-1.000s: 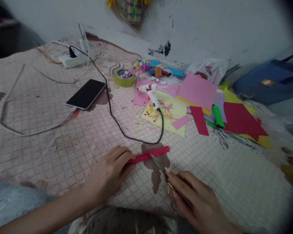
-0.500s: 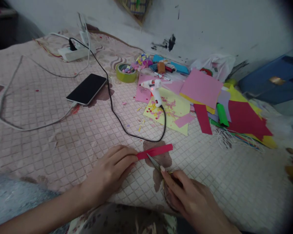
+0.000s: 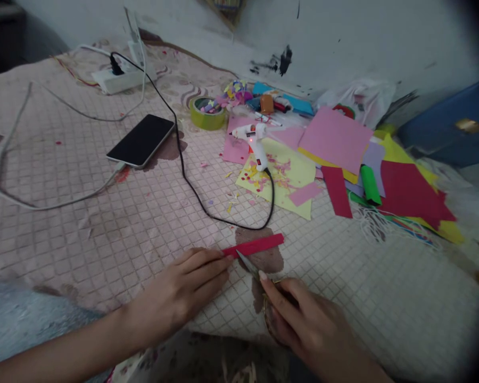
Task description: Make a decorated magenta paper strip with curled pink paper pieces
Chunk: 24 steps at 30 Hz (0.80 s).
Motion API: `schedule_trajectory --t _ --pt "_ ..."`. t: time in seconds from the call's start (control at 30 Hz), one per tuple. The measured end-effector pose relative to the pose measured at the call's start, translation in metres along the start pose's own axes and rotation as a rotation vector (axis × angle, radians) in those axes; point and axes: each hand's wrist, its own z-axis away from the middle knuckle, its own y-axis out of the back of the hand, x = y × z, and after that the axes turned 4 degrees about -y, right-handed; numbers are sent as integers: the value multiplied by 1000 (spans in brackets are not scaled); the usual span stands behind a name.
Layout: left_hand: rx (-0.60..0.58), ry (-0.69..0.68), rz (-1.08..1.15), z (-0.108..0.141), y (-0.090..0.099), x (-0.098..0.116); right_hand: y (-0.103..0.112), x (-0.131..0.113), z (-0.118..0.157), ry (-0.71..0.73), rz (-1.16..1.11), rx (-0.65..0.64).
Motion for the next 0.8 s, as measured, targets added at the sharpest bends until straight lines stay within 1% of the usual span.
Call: schedule_trajectory --t 0.2,0.4,0.53,0.8 --pt "4 7 -3 -2 0 1 0 -2 -2 26 47 -12" --pt "15 7 32 -3 0 1 2 4 2 -15 62 18" --pt "32 34 61 -2 0 1 0 5 4 -37 57 3" --pt "14 30 40 0 -3 1 -3 6 8 -70 53 5"
